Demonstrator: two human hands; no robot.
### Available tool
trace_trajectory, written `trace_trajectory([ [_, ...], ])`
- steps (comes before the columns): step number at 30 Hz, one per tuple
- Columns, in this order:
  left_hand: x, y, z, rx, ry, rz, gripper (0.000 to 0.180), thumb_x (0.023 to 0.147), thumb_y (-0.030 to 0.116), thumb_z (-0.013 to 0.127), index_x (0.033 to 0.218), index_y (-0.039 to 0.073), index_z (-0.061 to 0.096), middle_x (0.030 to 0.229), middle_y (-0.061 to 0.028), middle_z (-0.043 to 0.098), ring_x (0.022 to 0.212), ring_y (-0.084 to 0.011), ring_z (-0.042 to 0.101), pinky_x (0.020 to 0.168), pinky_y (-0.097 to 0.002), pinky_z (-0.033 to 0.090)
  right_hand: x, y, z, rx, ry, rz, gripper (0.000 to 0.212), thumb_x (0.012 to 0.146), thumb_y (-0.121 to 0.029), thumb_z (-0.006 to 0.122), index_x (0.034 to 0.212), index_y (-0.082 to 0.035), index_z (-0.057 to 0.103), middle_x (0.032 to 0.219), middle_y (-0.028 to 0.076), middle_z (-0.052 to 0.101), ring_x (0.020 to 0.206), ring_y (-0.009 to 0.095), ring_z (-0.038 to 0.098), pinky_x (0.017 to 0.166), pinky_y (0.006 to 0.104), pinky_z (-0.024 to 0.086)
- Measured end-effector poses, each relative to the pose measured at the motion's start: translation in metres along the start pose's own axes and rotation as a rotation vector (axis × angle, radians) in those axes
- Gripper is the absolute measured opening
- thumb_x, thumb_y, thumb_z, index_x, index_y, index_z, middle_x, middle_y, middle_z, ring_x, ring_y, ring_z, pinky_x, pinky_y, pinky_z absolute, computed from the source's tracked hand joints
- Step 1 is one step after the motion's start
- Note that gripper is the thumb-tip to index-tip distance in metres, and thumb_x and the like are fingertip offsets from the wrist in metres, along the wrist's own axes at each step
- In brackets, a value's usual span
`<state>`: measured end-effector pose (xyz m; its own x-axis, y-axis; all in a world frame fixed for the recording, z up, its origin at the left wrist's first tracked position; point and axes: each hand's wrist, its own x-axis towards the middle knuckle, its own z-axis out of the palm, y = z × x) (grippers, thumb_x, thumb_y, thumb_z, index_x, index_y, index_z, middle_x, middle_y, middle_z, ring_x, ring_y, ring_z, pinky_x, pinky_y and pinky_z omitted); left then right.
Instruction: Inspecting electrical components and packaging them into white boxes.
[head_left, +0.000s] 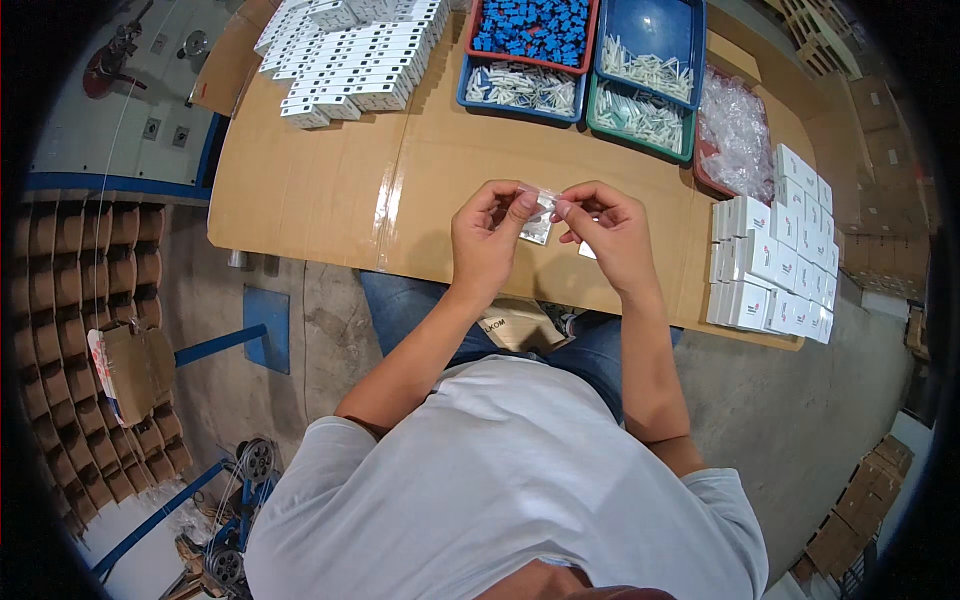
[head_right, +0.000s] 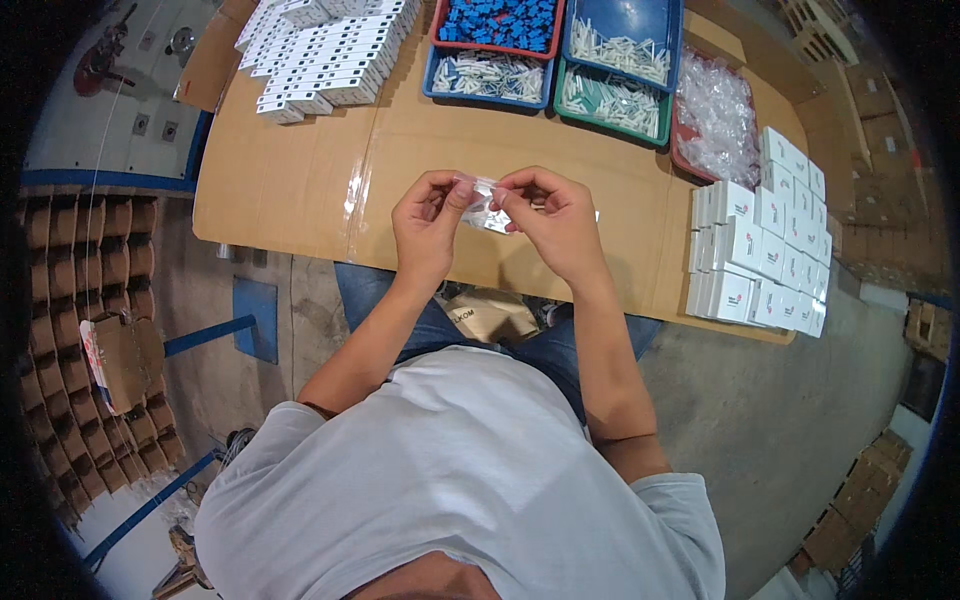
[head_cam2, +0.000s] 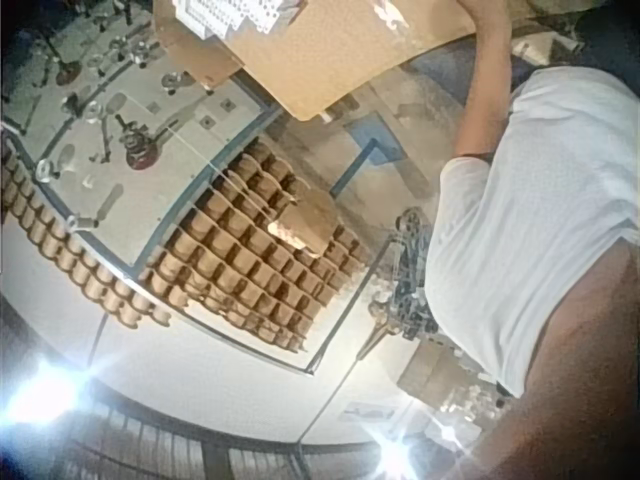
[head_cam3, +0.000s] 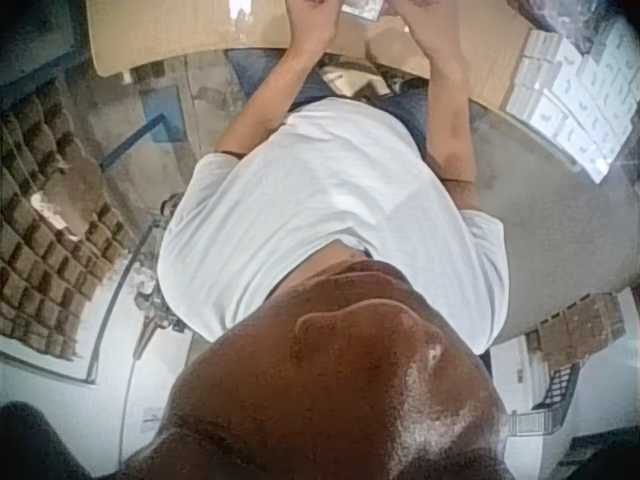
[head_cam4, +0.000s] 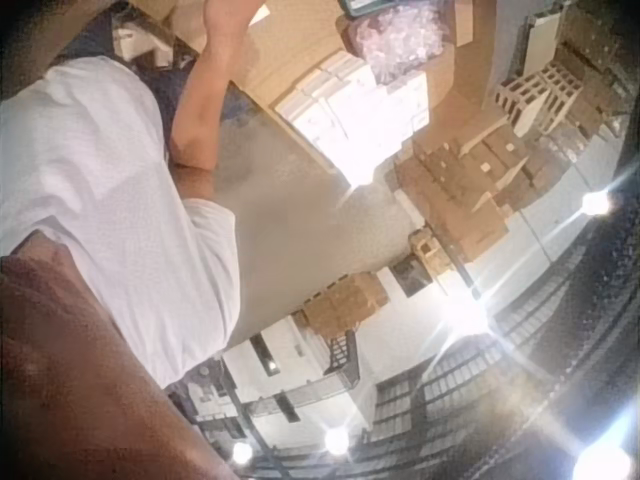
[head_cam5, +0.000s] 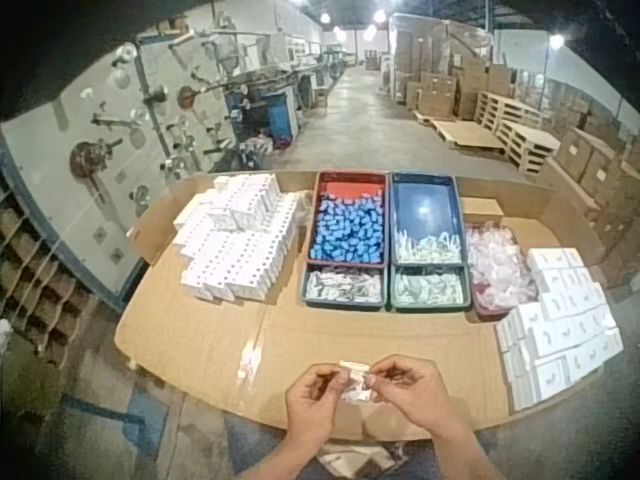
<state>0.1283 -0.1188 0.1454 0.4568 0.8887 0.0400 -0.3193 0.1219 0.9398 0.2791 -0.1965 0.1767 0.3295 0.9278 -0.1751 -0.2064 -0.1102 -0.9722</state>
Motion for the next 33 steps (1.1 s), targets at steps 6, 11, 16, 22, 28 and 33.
trace_trajectory([
  [6, 0.001, -0.002, -0.003, 0.024, -0.002, -0.005, 0.018, 0.098, 0.014, 0.069, 0.106, -0.002, 0.066, 0.099, -0.0070, 0.072, 0.090, -0.0122, 0.068, 0.084, -0.0261, 0.056, 0.001, 0.000, 0.004, -0.088, 0.040, -0.097, 0.014, 0.093, -0.008, 0.071, 0.104, 0.001, 0.072, 0.090, 0.005, 0.072, 0.080, 0.008, 0.064, 0.063, 0.0222, 0.053],
  [11, 0.000, -0.003, -0.005, 0.000, -0.015, -0.001, 0.018, 0.098, 0.013, 0.069, 0.107, -0.002, 0.066, 0.099, -0.0071, 0.072, 0.090, -0.0123, 0.068, 0.084, -0.0261, 0.055, 0.002, 0.002, 0.003, -0.076, 0.017, -0.085, 0.016, 0.093, -0.007, 0.072, 0.105, 0.002, 0.072, 0.087, 0.003, 0.071, 0.077, 0.007, 0.062, 0.062, 0.0208, 0.050],
  [16, -0.002, -0.004, -0.005, 0.022, -0.042, -0.022, 0.017, 0.099, 0.011, 0.066, 0.108, -0.003, 0.065, 0.101, -0.0070, 0.070, 0.095, -0.0130, 0.067, 0.088, -0.0270, 0.056, 0.002, -0.001, -0.002, -0.142, 0.025, -0.072, 0.015, 0.093, -0.008, 0.072, 0.103, 0.003, 0.072, 0.086, 0.002, 0.070, 0.077, 0.006, 0.061, 0.064, 0.0200, 0.048],
  [22, -0.003, -0.004, -0.006, 0.048, -0.068, -0.035, 0.018, 0.100, 0.010, 0.065, 0.111, -0.005, 0.064, 0.105, -0.0085, 0.069, 0.098, -0.0145, 0.067, 0.092, -0.0293, 0.056, 0.001, -0.001, -0.003, -0.192, 0.038, -0.083, 0.014, 0.093, -0.008, 0.073, 0.103, 0.002, 0.073, 0.086, 0.002, 0.071, 0.077, 0.006, 0.061, 0.065, 0.0208, 0.048],
  [28, -0.004, -0.004, -0.003, 0.042, -0.077, -0.032, 0.018, 0.100, 0.009, 0.064, 0.111, -0.005, 0.063, 0.105, -0.0100, 0.069, 0.098, -0.0157, 0.067, 0.092, -0.0313, 0.058, 0.000, 0.006, -0.007, -0.381, 0.052, -0.328, 0.010, 0.089, -0.006, 0.073, 0.097, -0.001, 0.072, 0.081, 0.003, 0.070, 0.071, 0.008, 0.062, 0.063, 0.0231, 0.049],
  [33, -0.006, 0.001, 0.005, 0.021, -0.045, 0.010, 0.018, 0.100, 0.012, 0.066, 0.110, -0.003, 0.066, 0.103, -0.0076, 0.071, 0.094, -0.0124, 0.067, 0.085, -0.0265, 0.055, -0.001, 0.010, -0.001, -0.310, 0.114, -0.360, 0.007, 0.089, -0.005, 0.072, 0.095, -0.002, 0.071, 0.080, 0.002, 0.069, 0.071, 0.008, 0.061, 0.062, 0.0225, 0.048],
])
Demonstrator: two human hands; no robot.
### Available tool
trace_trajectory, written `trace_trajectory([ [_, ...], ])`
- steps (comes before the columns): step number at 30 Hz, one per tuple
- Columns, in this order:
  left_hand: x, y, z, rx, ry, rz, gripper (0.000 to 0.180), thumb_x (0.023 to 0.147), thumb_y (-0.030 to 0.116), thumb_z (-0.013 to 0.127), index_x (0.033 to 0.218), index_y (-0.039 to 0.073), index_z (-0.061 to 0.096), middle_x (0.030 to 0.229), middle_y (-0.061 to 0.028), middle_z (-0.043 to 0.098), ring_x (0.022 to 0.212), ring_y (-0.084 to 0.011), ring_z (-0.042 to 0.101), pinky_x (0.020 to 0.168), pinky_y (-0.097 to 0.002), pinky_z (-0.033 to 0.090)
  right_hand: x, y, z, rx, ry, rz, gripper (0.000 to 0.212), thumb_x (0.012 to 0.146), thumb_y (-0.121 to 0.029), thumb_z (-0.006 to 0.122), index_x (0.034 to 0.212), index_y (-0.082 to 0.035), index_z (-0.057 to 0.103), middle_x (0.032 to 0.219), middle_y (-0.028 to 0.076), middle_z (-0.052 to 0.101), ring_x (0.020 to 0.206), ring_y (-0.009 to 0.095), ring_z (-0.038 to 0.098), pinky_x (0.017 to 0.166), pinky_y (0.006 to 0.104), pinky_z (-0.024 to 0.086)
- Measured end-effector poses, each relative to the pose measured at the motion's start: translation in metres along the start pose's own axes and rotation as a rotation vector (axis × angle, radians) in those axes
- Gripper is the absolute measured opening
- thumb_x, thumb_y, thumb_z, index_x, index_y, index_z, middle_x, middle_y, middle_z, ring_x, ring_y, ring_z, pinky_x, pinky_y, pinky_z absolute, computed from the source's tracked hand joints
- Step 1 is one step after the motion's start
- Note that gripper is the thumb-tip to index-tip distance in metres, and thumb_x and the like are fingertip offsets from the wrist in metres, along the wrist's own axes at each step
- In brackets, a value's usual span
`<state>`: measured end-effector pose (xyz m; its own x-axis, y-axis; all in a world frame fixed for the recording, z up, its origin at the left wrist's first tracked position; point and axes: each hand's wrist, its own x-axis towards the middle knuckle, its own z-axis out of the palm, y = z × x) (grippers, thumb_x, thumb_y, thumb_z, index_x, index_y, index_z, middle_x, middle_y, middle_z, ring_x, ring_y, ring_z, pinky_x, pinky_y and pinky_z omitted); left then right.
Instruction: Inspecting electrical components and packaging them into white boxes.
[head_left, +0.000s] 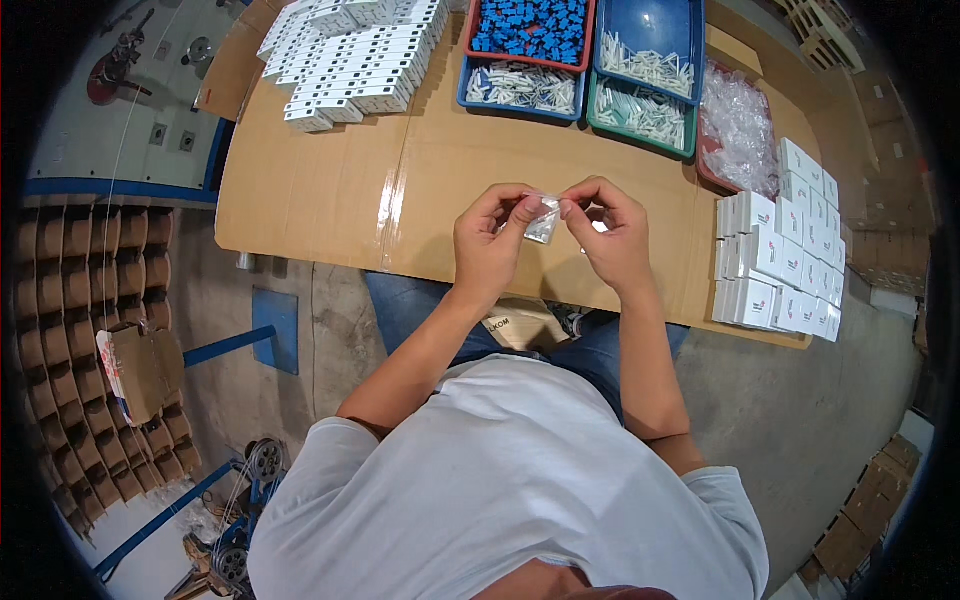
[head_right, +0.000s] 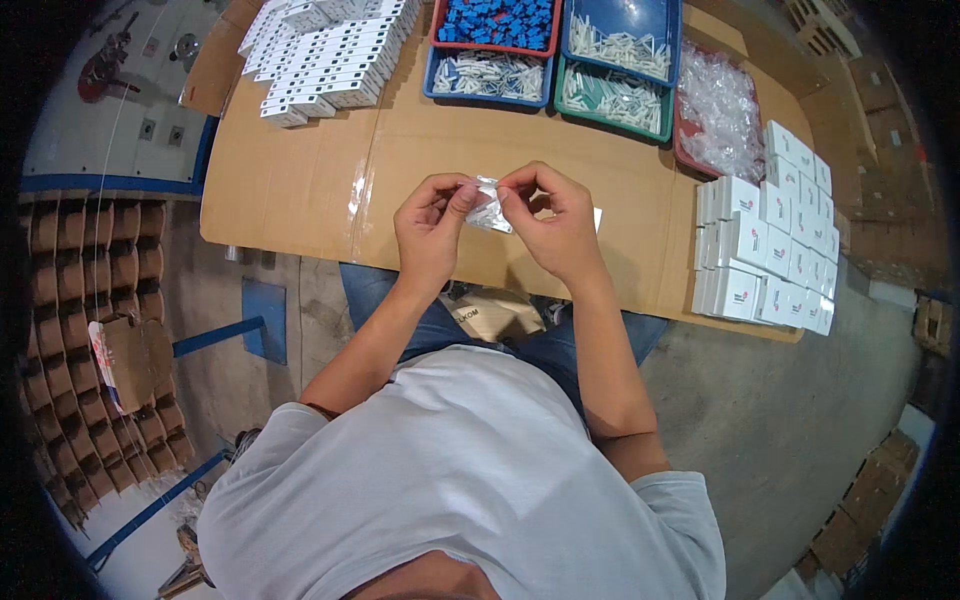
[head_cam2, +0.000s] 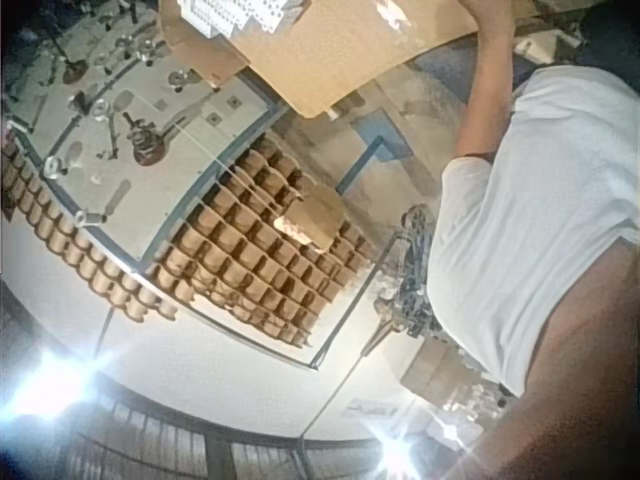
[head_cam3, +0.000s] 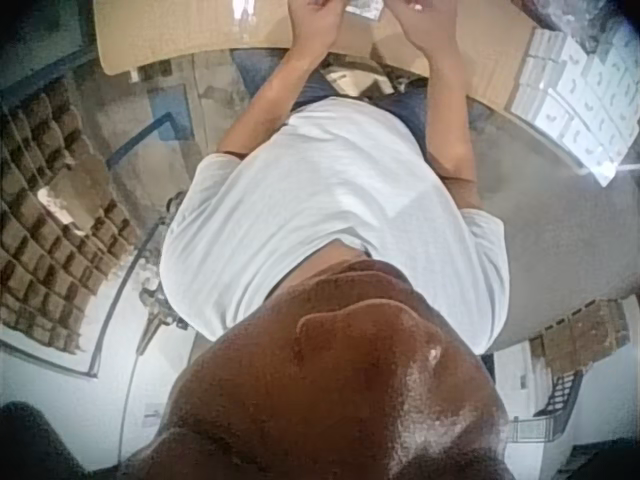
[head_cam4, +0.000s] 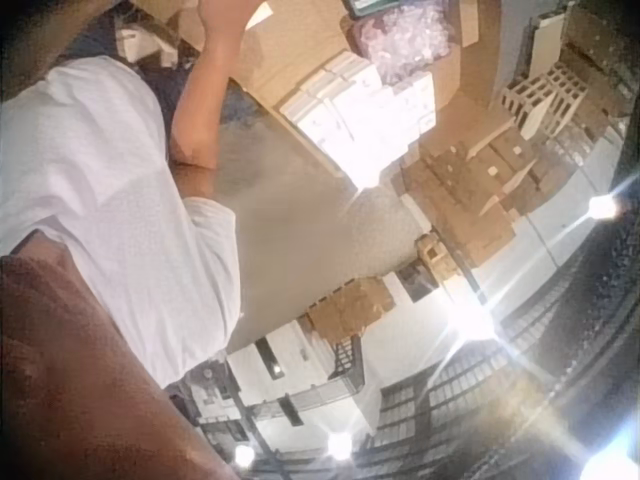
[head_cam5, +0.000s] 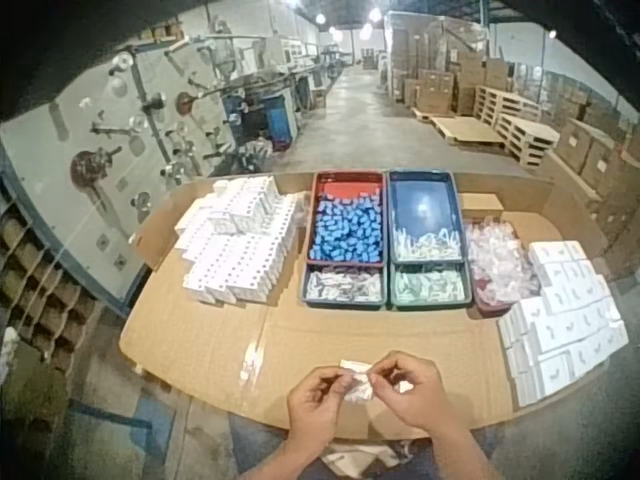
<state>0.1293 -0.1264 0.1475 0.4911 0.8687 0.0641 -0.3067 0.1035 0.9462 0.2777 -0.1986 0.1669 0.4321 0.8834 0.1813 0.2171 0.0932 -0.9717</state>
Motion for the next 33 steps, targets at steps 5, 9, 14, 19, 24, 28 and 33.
trace_trajectory([
  [5, -0.001, -0.001, 0.005, 0.020, -0.009, 0.024, 0.019, 0.100, 0.012, 0.066, 0.110, -0.003, 0.066, 0.104, -0.0075, 0.070, 0.094, -0.0125, 0.067, 0.085, -0.0265, 0.054, -0.002, 0.000, -0.002, 0.122, -0.069, 0.143, 0.009, 0.093, -0.004, 0.071, 0.100, 0.000, 0.068, 0.093, 0.001, 0.068, 0.080, 0.004, 0.060, 0.067, 0.0192, 0.047],
  [9, -0.002, -0.002, 0.007, 0.030, -0.008, 0.032, 0.018, 0.100, 0.012, 0.066, 0.111, -0.003, 0.066, 0.103, -0.0073, 0.071, 0.095, -0.0121, 0.066, 0.086, -0.0260, 0.054, -0.004, 0.003, -0.005, 0.104, -0.071, 0.119, 0.009, 0.093, -0.004, 0.071, 0.101, 0.000, 0.068, 0.093, 0.001, 0.069, 0.079, 0.004, 0.060, 0.068, 0.0194, 0.048],
  [14, -0.005, -0.002, 0.009, 0.020, -0.025, 0.026, 0.017, 0.100, 0.012, 0.066, 0.111, -0.002, 0.066, 0.102, -0.0064, 0.070, 0.094, -0.0113, 0.066, 0.085, -0.0255, 0.053, -0.007, 0.006, -0.010, 0.091, -0.097, 0.112, 0.006, 0.093, -0.002, 0.070, 0.098, 0.001, 0.067, 0.090, 0.001, 0.068, 0.081, 0.005, 0.060, 0.067, 0.0199, 0.047],
  [19, -0.005, -0.003, 0.008, 0.006, -0.009, 0.031, 0.018, 0.100, 0.013, 0.066, 0.110, -0.001, 0.066, 0.100, -0.0049, 0.069, 0.092, -0.0095, 0.064, 0.082, -0.0252, 0.053, -0.008, 0.003, 0.003, 0.206, -0.021, 0.049, 0.005, 0.092, -0.003, 0.070, 0.094, 0.000, 0.067, 0.085, 0.000, 0.067, 0.074, 0.004, 0.058, 0.061, 0.0194, 0.044],
  [24, -0.003, 0.001, -0.001, 0.028, -0.093, -0.021, 0.014, 0.100, 0.008, 0.065, 0.111, -0.001, 0.065, 0.104, -0.0054, 0.068, 0.097, -0.0113, 0.063, 0.087, -0.0268, 0.053, -0.004, 0.001, 0.000, 0.094, -0.034, 0.076, 0.005, 0.090, -0.005, 0.071, 0.093, -0.001, 0.069, 0.081, -0.001, 0.067, 0.069, 0.002, 0.055, 0.057, 0.0181, 0.041],
  [28, 0.000, 0.006, -0.010, -0.001, -0.131, -0.058, 0.014, 0.098, 0.005, 0.066, 0.110, -0.002, 0.065, 0.106, -0.0059, 0.067, 0.098, -0.0120, 0.064, 0.087, -0.0265, 0.053, -0.002, -0.001, 0.002, 0.074, -0.059, 0.071, 0.006, 0.090, -0.006, 0.072, 0.094, -0.002, 0.070, 0.079, -0.002, 0.067, 0.067, 0.001, 0.054, 0.055, 0.0181, 0.039],
  [33, 0.001, 0.012, -0.015, 0.020, -0.126, -0.067, 0.013, 0.097, 0.002, 0.067, 0.109, -0.003, 0.067, 0.107, -0.0059, 0.068, 0.098, -0.0119, 0.064, 0.082, -0.0247, 0.053, -0.001, -0.002, 0.008, 0.051, -0.070, 0.060, 0.007, 0.089, -0.007, 0.073, 0.094, -0.002, 0.070, 0.077, -0.003, 0.066, 0.065, 0.000, 0.051, 0.054, 0.0184, 0.036],
])
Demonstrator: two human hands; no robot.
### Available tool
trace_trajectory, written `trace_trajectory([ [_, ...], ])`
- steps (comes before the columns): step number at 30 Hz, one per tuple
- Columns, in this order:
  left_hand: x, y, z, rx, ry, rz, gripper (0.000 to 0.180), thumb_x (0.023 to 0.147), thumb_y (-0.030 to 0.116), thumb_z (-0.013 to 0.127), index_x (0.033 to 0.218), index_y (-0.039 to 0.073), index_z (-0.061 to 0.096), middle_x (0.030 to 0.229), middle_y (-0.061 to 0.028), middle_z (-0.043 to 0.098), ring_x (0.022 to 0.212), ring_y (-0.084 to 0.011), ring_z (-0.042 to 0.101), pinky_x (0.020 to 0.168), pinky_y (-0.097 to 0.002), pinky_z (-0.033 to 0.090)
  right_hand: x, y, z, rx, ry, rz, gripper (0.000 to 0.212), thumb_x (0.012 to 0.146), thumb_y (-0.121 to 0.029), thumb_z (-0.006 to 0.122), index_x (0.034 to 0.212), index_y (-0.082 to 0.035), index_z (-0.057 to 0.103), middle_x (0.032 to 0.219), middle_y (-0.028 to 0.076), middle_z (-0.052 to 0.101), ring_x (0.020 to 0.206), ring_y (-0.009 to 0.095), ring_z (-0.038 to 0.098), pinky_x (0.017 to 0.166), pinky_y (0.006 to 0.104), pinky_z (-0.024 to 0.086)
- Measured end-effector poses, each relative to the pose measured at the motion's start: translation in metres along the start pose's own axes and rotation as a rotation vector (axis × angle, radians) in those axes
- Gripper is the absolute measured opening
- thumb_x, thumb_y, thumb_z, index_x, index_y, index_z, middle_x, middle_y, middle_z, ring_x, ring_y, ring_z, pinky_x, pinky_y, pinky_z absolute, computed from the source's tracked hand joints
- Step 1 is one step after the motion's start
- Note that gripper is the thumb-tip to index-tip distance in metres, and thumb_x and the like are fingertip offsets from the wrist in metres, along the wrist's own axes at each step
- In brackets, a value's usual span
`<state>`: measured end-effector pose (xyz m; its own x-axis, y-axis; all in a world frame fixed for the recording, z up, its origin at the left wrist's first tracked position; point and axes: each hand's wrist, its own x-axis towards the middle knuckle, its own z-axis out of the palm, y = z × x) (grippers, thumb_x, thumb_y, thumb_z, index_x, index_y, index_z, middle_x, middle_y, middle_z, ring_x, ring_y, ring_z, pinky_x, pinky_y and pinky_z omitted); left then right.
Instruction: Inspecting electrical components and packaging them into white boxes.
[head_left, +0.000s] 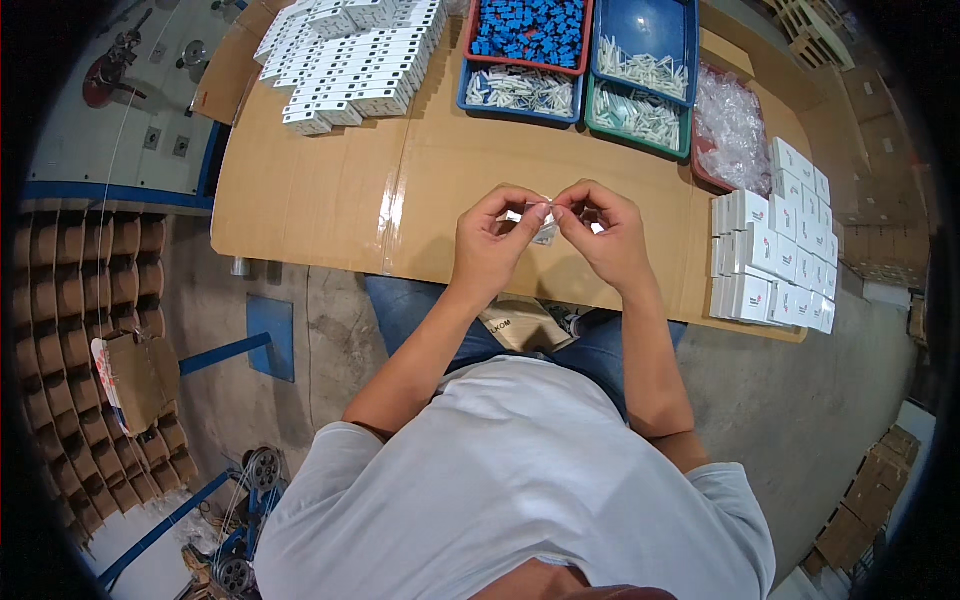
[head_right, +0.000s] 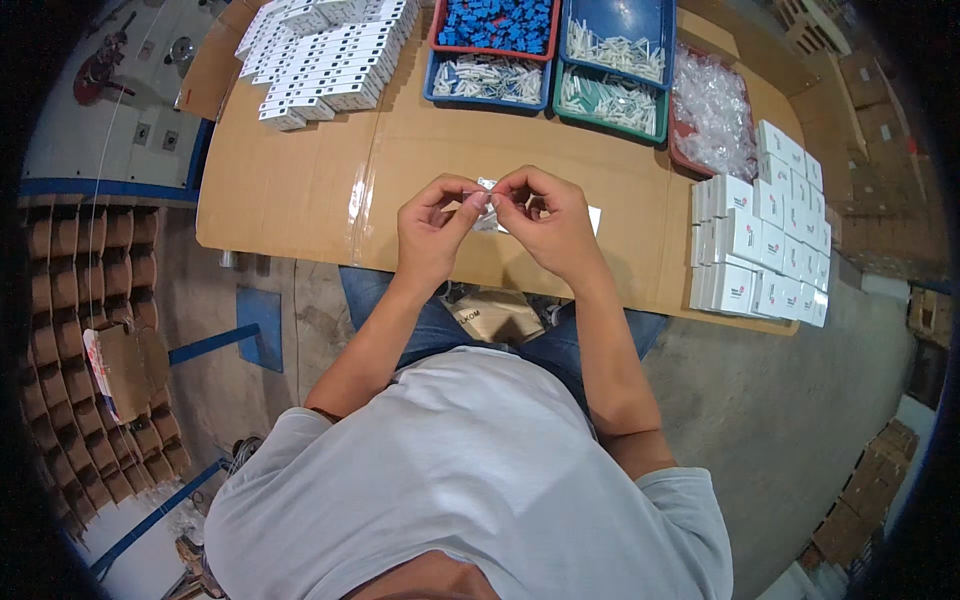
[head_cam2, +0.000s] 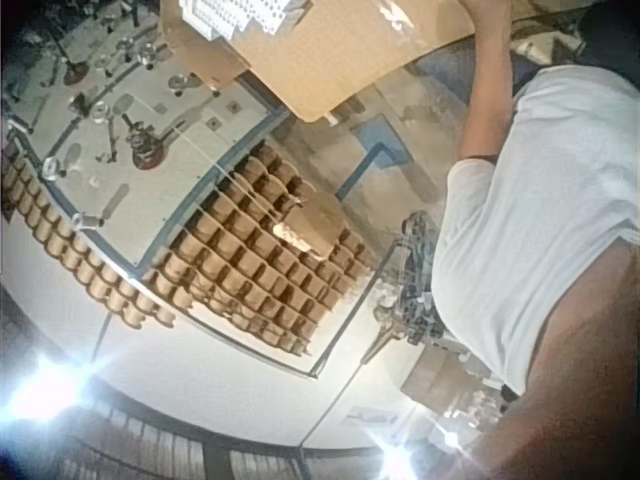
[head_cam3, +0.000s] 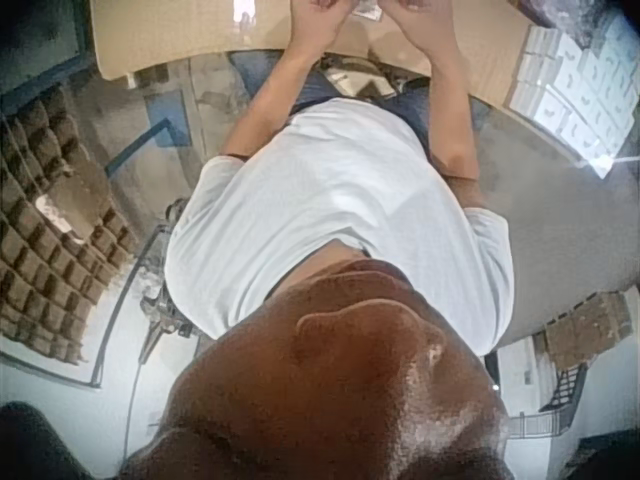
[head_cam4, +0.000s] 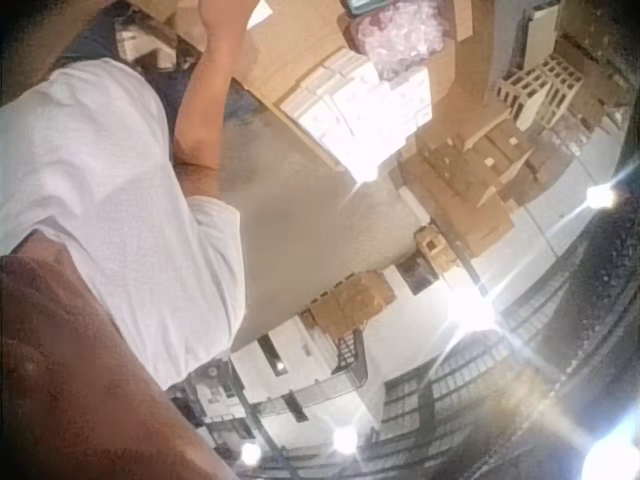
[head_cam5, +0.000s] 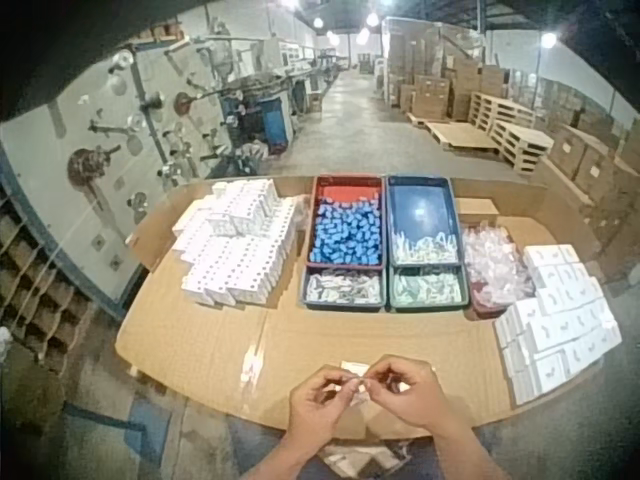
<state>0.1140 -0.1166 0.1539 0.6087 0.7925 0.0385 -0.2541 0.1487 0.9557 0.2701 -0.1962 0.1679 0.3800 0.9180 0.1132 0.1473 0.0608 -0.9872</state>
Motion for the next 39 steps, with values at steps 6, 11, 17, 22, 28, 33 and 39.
trace_trajectory([
  [6, -0.002, 0.001, -0.008, 0.072, 0.050, -0.017, 0.014, 0.098, 0.005, 0.067, 0.109, -0.004, 0.067, 0.103, -0.0066, 0.070, 0.093, -0.0108, 0.065, 0.084, -0.0246, 0.053, 0.006, -0.016, 0.009, -0.137, -0.020, 0.021, 0.007, 0.089, -0.009, 0.073, 0.092, -0.003, 0.070, 0.074, -0.002, 0.065, 0.062, 0.001, 0.050, 0.054, 0.0195, 0.037],
  [11, -0.003, 0.000, -0.017, 0.096, 0.068, 0.041, 0.014, 0.099, 0.009, 0.066, 0.108, -0.002, 0.068, 0.099, -0.0054, 0.071, 0.089, -0.0094, 0.066, 0.079, -0.0236, 0.053, 0.015, -0.019, 0.014, -0.212, -0.037, 0.026, 0.007, 0.092, -0.010, 0.072, 0.091, -0.003, 0.069, 0.077, -0.004, 0.065, 0.068, 0.001, 0.053, 0.056, 0.0192, 0.038],
  [17, -0.005, -0.004, -0.024, 0.053, 0.138, 0.011, 0.014, 0.101, 0.010, 0.064, 0.106, -0.002, 0.067, 0.095, -0.0043, 0.070, 0.087, -0.0084, 0.065, 0.078, -0.0241, 0.053, 0.014, -0.017, 0.024, -0.287, -0.110, 0.067, 0.010, 0.093, -0.011, 0.071, 0.089, -0.003, 0.068, 0.076, -0.003, 0.066, 0.067, 0.002, 0.053, 0.057, 0.0195, 0.039],
  [22, -0.002, -0.002, -0.026, -0.025, 0.198, 0.067, 0.013, 0.101, 0.010, 0.063, 0.104, -0.002, 0.066, 0.092, -0.0027, 0.068, 0.085, -0.0074, 0.063, 0.076, -0.0232, 0.052, 0.016, -0.021, 0.041, -0.225, -0.105, 0.016, 0.011, 0.093, -0.011, 0.070, 0.088, -0.002, 0.067, 0.075, -0.002, 0.065, 0.066, 0.002, 0.054, 0.056, 0.0203, 0.040],
  [28, 0.000, 0.003, -0.027, 0.068, 0.174, 0.042, 0.013, 0.102, 0.013, 0.063, 0.105, 0.000, 0.066, 0.091, -0.0013, 0.067, 0.082, -0.0058, 0.061, 0.072, -0.0217, 0.049, 0.019, -0.013, 0.037, -0.135, -0.123, 0.111, 0.017, 0.092, -0.015, 0.069, 0.085, 0.000, 0.065, 0.068, 0.001, 0.062, 0.062, 0.006, 0.052, 0.056, 0.0250, 0.042],
  [33, 0.002, -0.002, -0.038, 0.074, -0.004, -0.053, 0.014, 0.102, 0.016, 0.065, 0.101, 0.002, 0.066, 0.091, -0.0011, 0.068, 0.082, -0.0061, 0.061, 0.073, -0.0218, 0.049, 0.016, -0.012, 0.033, -0.349, -0.262, 0.132, 0.026, 0.092, -0.020, 0.067, 0.078, 0.002, 0.064, 0.063, 0.003, 0.060, 0.059, 0.009, 0.050, 0.054, 0.0300, 0.040],
  [39, 0.012, 0.004, -0.024, -0.096, -0.086, -0.112, 0.012, 0.101, 0.013, 0.065, 0.099, 0.002, 0.065, 0.090, -0.0012, 0.068, 0.082, -0.0073, 0.062, 0.072, -0.0220, 0.049, 0.007, -0.015, 0.022, -0.091, -0.221, 0.116, 0.026, 0.098, -0.018, 0.061, 0.084, 0.003, 0.066, 0.067, 0.003, 0.062, 0.061, 0.008, 0.051, 0.055, 0.0310, 0.040],
])
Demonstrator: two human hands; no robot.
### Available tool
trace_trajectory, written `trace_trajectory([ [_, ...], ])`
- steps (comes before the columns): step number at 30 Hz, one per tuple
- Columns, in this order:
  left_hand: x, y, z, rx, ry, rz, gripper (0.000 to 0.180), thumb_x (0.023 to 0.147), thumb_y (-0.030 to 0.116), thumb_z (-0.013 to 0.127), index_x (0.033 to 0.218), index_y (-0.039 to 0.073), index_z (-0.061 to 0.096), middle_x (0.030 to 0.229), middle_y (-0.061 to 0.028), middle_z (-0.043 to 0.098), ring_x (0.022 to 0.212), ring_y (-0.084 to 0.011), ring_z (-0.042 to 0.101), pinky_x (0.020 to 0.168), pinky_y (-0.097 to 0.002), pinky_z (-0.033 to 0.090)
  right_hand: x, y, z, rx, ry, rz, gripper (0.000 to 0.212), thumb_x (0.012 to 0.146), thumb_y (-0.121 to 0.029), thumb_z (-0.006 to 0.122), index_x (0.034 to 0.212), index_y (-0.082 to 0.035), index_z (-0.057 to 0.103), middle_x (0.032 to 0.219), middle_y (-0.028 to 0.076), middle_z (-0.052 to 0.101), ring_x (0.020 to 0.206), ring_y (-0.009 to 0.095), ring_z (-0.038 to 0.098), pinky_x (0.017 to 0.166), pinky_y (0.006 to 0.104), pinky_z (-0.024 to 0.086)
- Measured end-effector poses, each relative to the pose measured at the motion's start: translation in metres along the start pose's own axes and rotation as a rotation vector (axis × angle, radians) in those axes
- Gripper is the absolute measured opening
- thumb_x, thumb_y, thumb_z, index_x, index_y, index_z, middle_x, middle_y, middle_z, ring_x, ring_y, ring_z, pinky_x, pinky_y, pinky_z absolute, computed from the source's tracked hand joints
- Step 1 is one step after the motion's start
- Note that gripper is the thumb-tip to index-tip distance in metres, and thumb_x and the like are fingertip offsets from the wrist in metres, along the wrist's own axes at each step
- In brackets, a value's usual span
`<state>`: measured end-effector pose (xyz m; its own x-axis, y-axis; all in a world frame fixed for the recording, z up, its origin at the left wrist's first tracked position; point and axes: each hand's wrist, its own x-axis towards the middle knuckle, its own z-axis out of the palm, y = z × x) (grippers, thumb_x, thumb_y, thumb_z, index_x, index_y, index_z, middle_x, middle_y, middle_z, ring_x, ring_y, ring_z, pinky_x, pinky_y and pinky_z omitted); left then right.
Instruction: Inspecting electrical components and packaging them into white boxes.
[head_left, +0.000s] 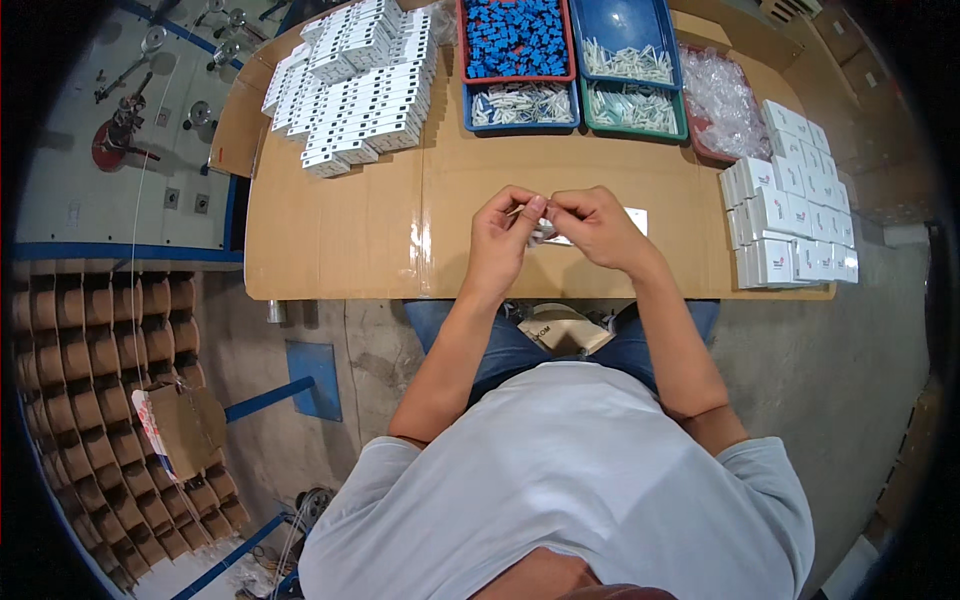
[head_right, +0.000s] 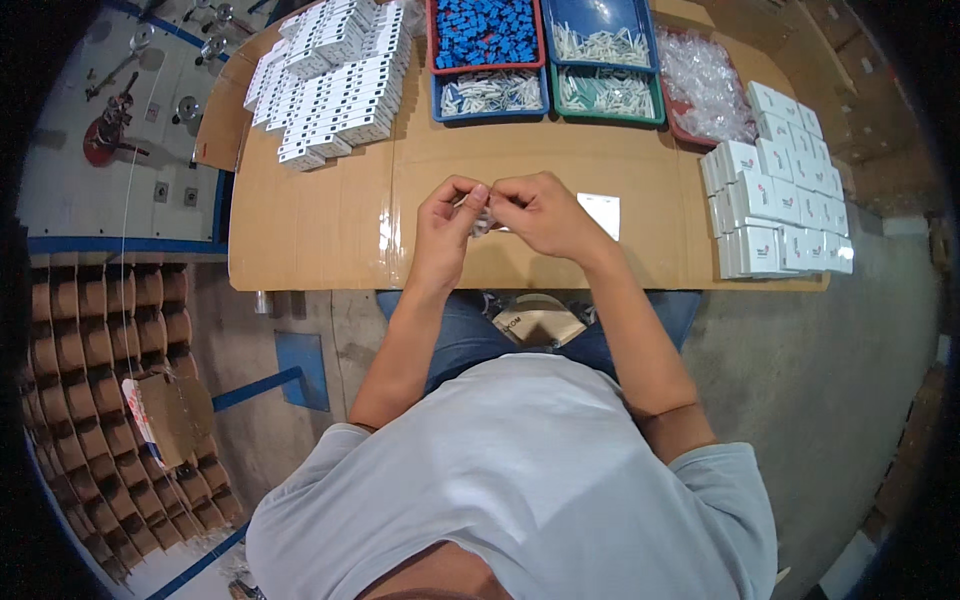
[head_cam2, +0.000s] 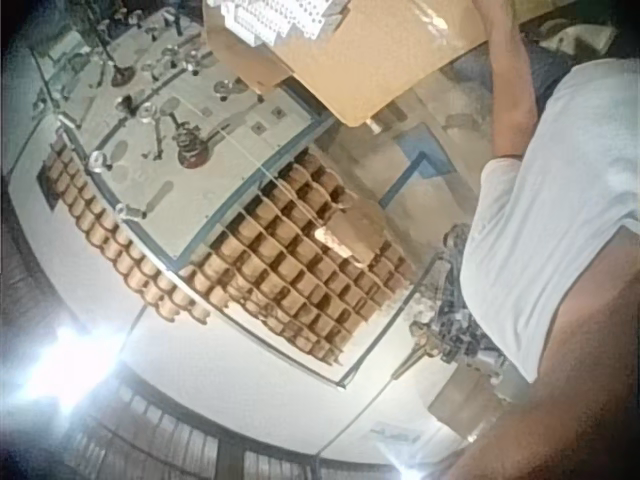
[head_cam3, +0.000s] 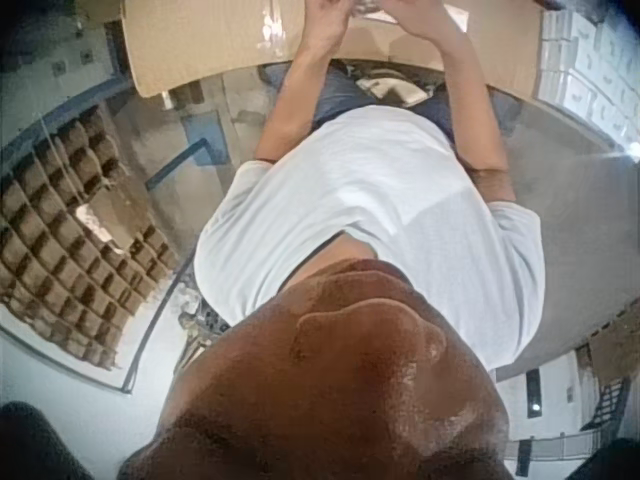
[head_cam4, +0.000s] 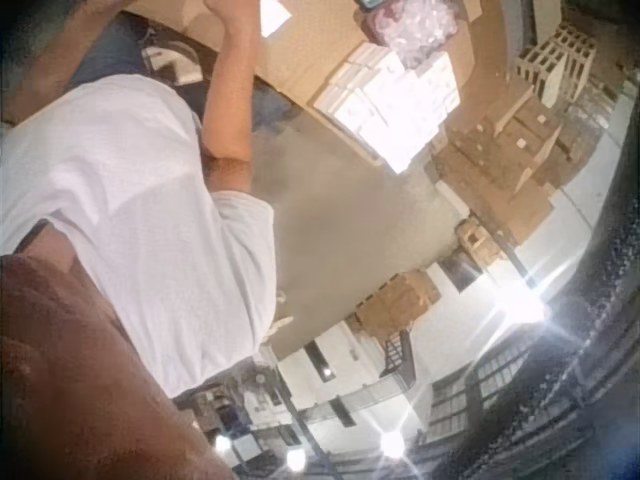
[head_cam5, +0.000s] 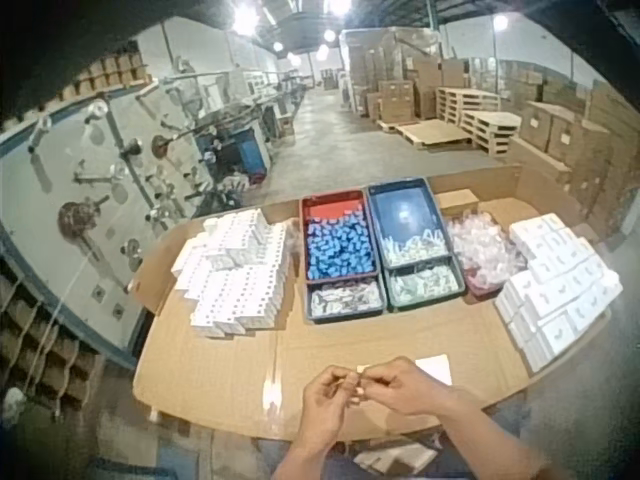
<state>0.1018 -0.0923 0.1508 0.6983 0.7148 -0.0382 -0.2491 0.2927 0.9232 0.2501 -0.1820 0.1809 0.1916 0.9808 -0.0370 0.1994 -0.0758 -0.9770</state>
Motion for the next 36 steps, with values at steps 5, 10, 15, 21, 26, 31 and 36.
trace_trajectory([
  [5, 0.010, -0.002, 0.001, 0.026, -0.021, -0.010, 0.013, 0.101, 0.014, 0.065, 0.105, 0.001, 0.067, 0.093, -0.0028, 0.069, 0.085, -0.0081, 0.063, 0.070, -0.0230, 0.052, -0.001, 0.002, -0.004, 0.118, 0.028, -0.087, 0.025, 0.100, -0.017, 0.059, 0.088, 0.003, 0.067, 0.071, 0.001, 0.061, 0.064, 0.006, 0.051, 0.056, 0.0273, 0.040],
  [10, 0.029, -0.005, -0.003, 0.216, -0.004, 0.110, 0.021, 0.098, 0.014, 0.069, 0.114, 0.000, 0.067, 0.101, -0.0059, 0.070, 0.087, -0.0096, 0.065, 0.074, -0.0237, 0.055, -0.002, 0.020, -0.024, 0.030, 0.042, 0.016, 0.025, 0.099, -0.018, 0.061, 0.090, 0.004, 0.069, 0.070, 0.003, 0.060, 0.062, 0.009, 0.052, 0.057, 0.0278, 0.040],
  [15, 0.033, -0.005, -0.020, 0.020, -0.142, -0.123, 0.029, 0.093, 0.007, 0.073, 0.120, 0.000, 0.065, 0.107, -0.0056, 0.070, 0.098, -0.0132, 0.068, 0.082, -0.0244, 0.055, -0.006, 0.020, -0.039, -0.216, 0.106, -0.109, 0.017, 0.098, -0.012, 0.063, 0.095, 0.002, 0.072, 0.080, 0.001, 0.063, 0.069, 0.006, 0.055, 0.059, 0.0241, 0.045],
  [21, 0.041, -0.027, -0.030, 0.281, -0.245, -0.131, 0.027, 0.096, 0.009, 0.069, 0.122, 0.003, 0.063, 0.108, -0.0078, 0.069, 0.093, -0.0149, 0.070, 0.077, -0.0267, 0.057, -0.001, 0.037, -0.034, 0.106, 0.109, 0.051, 0.016, 0.096, -0.004, 0.063, 0.108, 0.000, 0.073, 0.091, 0.003, 0.068, 0.075, 0.007, 0.060, 0.066, 0.0239, 0.052],
  [26, 0.052, -0.047, -0.036, 0.277, -0.290, -0.226, 0.019, 0.099, 0.013, 0.066, 0.115, 0.002, 0.064, 0.106, -0.0057, 0.069, 0.089, -0.0130, 0.070, 0.074, -0.0254, 0.056, 0.013, 0.095, -0.037, 0.189, 0.084, 0.053, 0.013, 0.095, -0.004, 0.065, 0.105, 0.000, 0.072, 0.090, 0.006, 0.071, 0.075, 0.010, 0.065, 0.065, 0.0258, 0.054],
  [31, 0.055, -0.086, -0.061, 0.339, -0.256, -0.151, 0.021, 0.099, 0.010, 0.063, 0.119, 0.002, 0.067, 0.107, -0.0069, 0.069, 0.091, -0.0123, 0.068, 0.077, -0.0256, 0.056, 0.019, 0.132, -0.027, 0.058, 0.079, 0.125, 0.014, 0.091, -0.007, 0.071, 0.103, 0.000, 0.073, 0.090, 0.007, 0.071, 0.075, 0.012, 0.065, 0.069, 0.0266, 0.054],
  [36, 0.046, -0.117, -0.073, 0.551, -0.198, -0.198, 0.022, 0.096, 0.006, 0.064, 0.115, -0.001, 0.069, 0.108, -0.0079, 0.070, 0.096, -0.0137, 0.068, 0.079, -0.0280, 0.057, 0.014, 0.155, -0.010, -0.224, 0.106, 0.064, 0.016, 0.087, -0.007, 0.074, 0.102, 0.000, 0.072, 0.096, 0.013, 0.070, 0.085, 0.021, 0.067, 0.079, 0.0319, 0.054],
])
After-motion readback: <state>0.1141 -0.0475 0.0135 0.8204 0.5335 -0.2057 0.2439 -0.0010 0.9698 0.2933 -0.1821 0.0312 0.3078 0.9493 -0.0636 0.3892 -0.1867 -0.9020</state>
